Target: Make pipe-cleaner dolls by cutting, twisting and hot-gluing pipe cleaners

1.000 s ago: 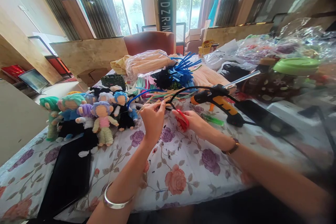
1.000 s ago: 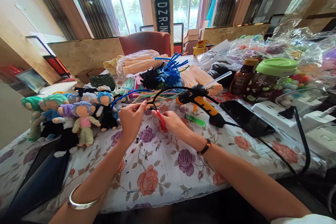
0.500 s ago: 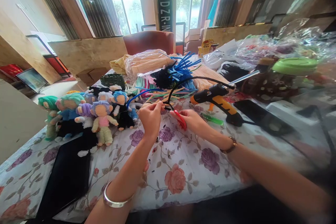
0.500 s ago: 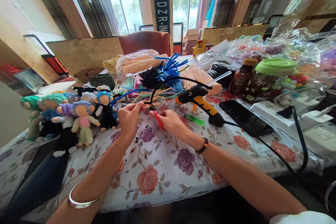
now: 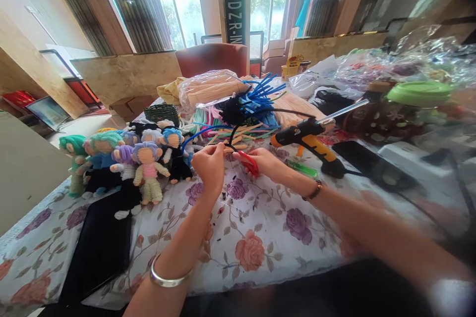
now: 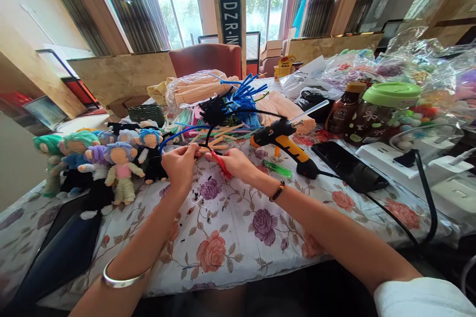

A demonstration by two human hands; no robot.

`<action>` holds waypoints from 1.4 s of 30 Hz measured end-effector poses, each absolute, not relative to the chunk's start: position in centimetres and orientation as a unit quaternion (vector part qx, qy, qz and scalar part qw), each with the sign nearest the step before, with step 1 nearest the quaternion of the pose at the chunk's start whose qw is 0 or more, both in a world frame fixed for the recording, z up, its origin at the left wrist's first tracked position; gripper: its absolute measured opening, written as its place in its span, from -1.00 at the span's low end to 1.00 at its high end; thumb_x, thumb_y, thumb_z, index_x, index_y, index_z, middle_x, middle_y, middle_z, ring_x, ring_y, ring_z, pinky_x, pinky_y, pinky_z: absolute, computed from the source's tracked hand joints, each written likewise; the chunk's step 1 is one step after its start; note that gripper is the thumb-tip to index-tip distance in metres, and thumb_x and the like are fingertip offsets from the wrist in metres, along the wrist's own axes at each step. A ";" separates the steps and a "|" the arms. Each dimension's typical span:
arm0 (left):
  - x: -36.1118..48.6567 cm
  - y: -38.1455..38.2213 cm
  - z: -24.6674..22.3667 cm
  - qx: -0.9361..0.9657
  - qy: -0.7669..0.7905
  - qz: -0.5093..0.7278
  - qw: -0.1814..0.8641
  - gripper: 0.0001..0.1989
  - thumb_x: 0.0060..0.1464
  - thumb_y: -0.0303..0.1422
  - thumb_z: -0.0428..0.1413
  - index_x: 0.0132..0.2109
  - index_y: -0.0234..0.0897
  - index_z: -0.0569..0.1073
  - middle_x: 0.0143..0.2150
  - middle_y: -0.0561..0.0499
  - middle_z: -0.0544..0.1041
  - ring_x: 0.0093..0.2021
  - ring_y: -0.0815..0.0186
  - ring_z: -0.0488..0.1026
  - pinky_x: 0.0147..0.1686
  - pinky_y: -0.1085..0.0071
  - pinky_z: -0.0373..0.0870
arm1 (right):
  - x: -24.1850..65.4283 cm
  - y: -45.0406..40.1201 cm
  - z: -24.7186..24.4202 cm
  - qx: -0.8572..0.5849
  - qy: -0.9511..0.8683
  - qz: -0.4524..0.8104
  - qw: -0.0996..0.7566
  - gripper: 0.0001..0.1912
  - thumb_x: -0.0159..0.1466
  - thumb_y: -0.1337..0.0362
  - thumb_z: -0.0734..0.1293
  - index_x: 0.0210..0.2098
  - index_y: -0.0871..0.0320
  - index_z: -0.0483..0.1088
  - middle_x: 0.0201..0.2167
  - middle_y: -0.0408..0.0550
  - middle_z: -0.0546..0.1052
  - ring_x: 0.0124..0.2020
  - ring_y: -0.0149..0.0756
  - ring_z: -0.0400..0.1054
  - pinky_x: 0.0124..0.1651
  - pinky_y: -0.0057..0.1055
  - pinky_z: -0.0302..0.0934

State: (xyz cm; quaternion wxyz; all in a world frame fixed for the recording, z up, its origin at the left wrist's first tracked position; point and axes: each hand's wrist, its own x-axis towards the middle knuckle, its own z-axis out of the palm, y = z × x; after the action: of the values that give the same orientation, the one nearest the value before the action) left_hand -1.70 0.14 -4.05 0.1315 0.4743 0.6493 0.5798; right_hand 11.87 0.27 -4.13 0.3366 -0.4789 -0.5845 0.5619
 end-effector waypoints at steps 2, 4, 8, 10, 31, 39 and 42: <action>-1.9 0.3 -4.1 0.465 0.652 0.583 0.136 -0.70 -0.07 -0.17 0.09 -0.44 -0.29 0.61 -0.54 -0.03 0.58 -0.47 0.25 0.50 -0.34 0.39 0.34 | 11.5 0.5 -4.1 -0.477 -0.577 0.573 0.335 -0.48 0.00 -0.14 0.40 -0.70 0.15 0.22 -0.75 -0.19 0.28 -0.70 -0.48 0.12 -0.65 -0.48 -0.01; -2.1 0.4 -4.1 0.461 0.656 0.581 0.136 -0.71 -0.07 -0.18 0.09 -0.43 -0.29 0.61 -0.52 -0.05 0.59 -0.45 0.23 0.51 -0.33 0.38 0.35 | 11.3 0.7 -4.1 -0.474 -0.575 0.578 0.333 -0.49 0.00 -0.12 0.41 -0.69 0.16 0.22 -0.75 -0.19 0.27 -0.70 -0.49 0.11 -0.66 -0.49 -0.03; -2.1 0.3 -3.9 0.485 0.657 0.566 0.116 -0.72 -0.05 -0.21 0.09 -0.44 -0.28 0.61 -0.52 -0.04 0.59 -0.45 0.23 0.51 -0.33 0.39 0.34 | 11.7 0.7 -3.9 -0.464 -0.573 0.587 0.333 -0.51 0.00 -0.08 0.43 -0.69 0.17 0.23 -0.75 -0.21 0.24 -0.69 -0.49 0.11 -0.66 -0.49 -0.03; -2.1 0.2 -3.8 0.504 0.655 0.553 0.100 -0.72 -0.03 -0.21 0.08 -0.44 -0.28 0.61 -0.52 -0.04 0.59 -0.46 0.24 0.50 -0.35 0.39 0.32 | 12.0 0.7 -3.8 -0.456 -0.571 0.598 0.331 -0.52 0.00 -0.07 0.43 -0.68 0.18 0.25 -0.74 -0.21 0.25 -0.69 -0.49 0.12 -0.65 -0.49 -0.01; -2.0 -0.1 -3.7 0.582 0.628 0.513 0.061 -0.72 0.05 -0.20 0.06 -0.42 -0.18 0.62 -0.43 -0.01 0.62 -0.42 0.24 0.51 -0.32 0.39 0.30 | 12.7 0.6 -3.3 -0.451 -0.557 0.624 0.311 -0.55 0.12 0.01 0.37 -0.67 0.17 0.20 -0.73 -0.21 0.26 -0.71 -0.53 0.11 -0.67 -0.54 -0.04; -2.3 0.2 -4.2 0.587 0.636 0.498 0.055 -0.76 0.01 -0.23 0.09 -0.38 -0.20 0.63 -0.40 -0.04 0.62 -0.39 0.21 0.51 -0.30 0.36 0.30 | 13.2 1.5 -2.5 -0.445 -0.638 0.582 0.237 -0.48 0.12 -0.09 0.34 -0.72 0.17 0.24 -0.76 -0.10 0.36 -0.70 -0.44 0.22 -0.66 -0.50 0.04; -2.4 0.4 -4.3 0.587 0.636 0.498 0.055 -0.74 0.01 -0.21 0.09 -0.36 -0.20 0.63 -0.40 -0.05 0.62 -0.40 0.21 0.51 -0.31 0.36 0.29 | 13.5 2.1 -1.7 -0.417 -0.665 0.588 0.194 -0.53 0.13 -0.04 0.35 -0.70 0.19 0.31 -0.74 -0.07 0.41 -0.68 -0.42 0.26 -0.64 -0.49 0.12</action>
State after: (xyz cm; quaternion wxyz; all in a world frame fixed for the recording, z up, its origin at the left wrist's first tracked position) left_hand -2.44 0.38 -4.35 0.0552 0.5873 0.6359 0.4977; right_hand 13.47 2.11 -1.65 0.1940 -0.4170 -0.6650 0.5885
